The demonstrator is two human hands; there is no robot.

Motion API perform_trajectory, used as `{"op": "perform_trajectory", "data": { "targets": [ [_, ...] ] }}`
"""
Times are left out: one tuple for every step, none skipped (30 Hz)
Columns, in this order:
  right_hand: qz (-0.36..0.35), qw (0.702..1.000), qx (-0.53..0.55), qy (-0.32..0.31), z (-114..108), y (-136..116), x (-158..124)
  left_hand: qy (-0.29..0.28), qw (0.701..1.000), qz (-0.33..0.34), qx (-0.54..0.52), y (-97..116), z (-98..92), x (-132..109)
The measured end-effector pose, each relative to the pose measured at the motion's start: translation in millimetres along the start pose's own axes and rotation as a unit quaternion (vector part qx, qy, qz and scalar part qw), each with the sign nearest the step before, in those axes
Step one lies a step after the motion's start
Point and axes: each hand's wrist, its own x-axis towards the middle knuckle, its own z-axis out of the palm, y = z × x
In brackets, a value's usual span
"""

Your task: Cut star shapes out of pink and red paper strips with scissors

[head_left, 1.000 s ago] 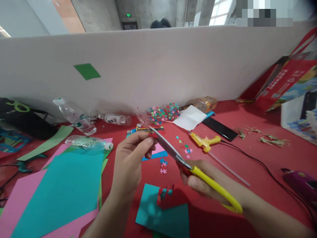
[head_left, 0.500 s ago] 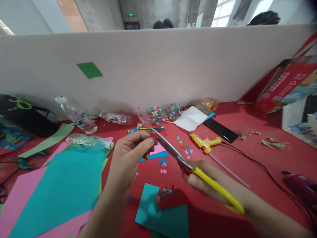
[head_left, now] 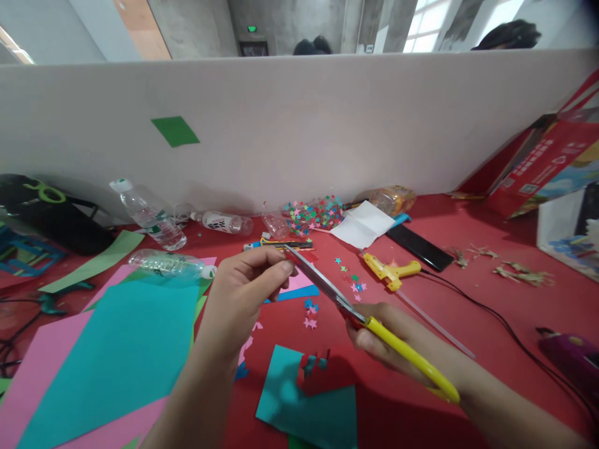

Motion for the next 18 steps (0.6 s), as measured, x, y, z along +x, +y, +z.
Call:
{"op": "perform_trajectory", "data": {
  "targets": [
    [0.001, 1.0, -0.004, 0.003, 0.2, -0.3, 0.1, 0.002, 1.0, -0.001, 0.003, 0.4, -0.1, -0.1],
    [0.002, 1.0, -0.009, 0.007, 0.4, -0.7, 0.0, 0.005, 1.0, -0.002, 0.006, 0.7, -0.1, -0.2],
    [0.003, 1.0, -0.014, 0.012, 0.6, -1.1, -0.1, 0.006, 1.0, -0.002, 0.01, 0.9, -0.2, -0.3],
    [0.006, 1.0, -0.017, 0.015, 0.7, -1.5, -0.2, 0.008, 1.0, -0.001, 0.013, 1.0, -0.2, -0.3],
    [0.01, 1.0, -0.019, 0.017, 1.0, -1.8, -0.4, 0.009, 1.0, 0.0, 0.016, 1.1, -0.2, -0.3],
    [0.014, 1.0, -0.019, 0.016, 1.4, -2.1, -0.5, 0.009, 1.0, 0.0, 0.019, 1.0, -0.2, -0.3],
    [0.017, 1.0, -0.018, 0.018, 1.9, -2.2, -0.6, 0.009, 1.0, 0.001, 0.022, 1.0, -0.3, -0.3],
    [0.017, 1.0, -0.016, 0.022, 2.4, -2.2, -0.7, 0.007, 1.0, 0.002, 0.025, 0.8, -0.6, -0.2],
    [0.013, 0.999, -0.012, 0.027, 3.0, -2.1, -0.8, 0.005, 1.0, 0.003, 0.026, 0.6, -0.9, -0.2],
    [0.007, 0.999, -0.009, 0.033, 3.5, -1.8, -0.8, 0.004, 1.0, 0.003, 0.027, 0.3, -1.2, -0.1],
    [0.002, 0.999, -0.006, 0.039, 3.9, -1.5, -0.8, 0.002, 1.0, 0.003, 0.025, 0.0, -1.6, 0.0],
    [0.0, 0.999, -0.005, 0.041, 4.1, -1.2, -0.7, -0.001, 1.0, 0.002, 0.023, -0.2, -1.9, 0.1],
    [0.0, 0.999, -0.005, 0.04, 4.1, -0.8, -0.6, -0.001, 1.0, 0.001, 0.021, -0.3, -2.1, 0.2],
    [0.0, 0.999, -0.007, 0.037, 3.9, -0.6, -0.5, -0.002, 1.0, 0.0, 0.019, -0.4, -2.1, 0.4],
    [-0.002, 0.999, -0.01, 0.036, 3.5, -0.5, -0.3, -0.002, 1.0, -0.001, 0.019, -0.5, -2.1, 0.5],
    [-0.004, 0.999, -0.014, 0.036, 3.1, -0.6, 0.0, -0.002, 1.0, -0.003, 0.019, -0.5, -1.9, 0.7],
    [-0.007, 0.999, -0.019, 0.037, 2.5, -0.9, 0.2, 0.0, 1.0, -0.004, 0.019, -0.6, -1.7, 0.9],
    [-0.007, 0.999, -0.025, 0.036, 1.9, -1.2, 0.5, 0.0, 1.0, -0.006, 0.017, -0.8, -1.7, 1.1]
  ]
}}
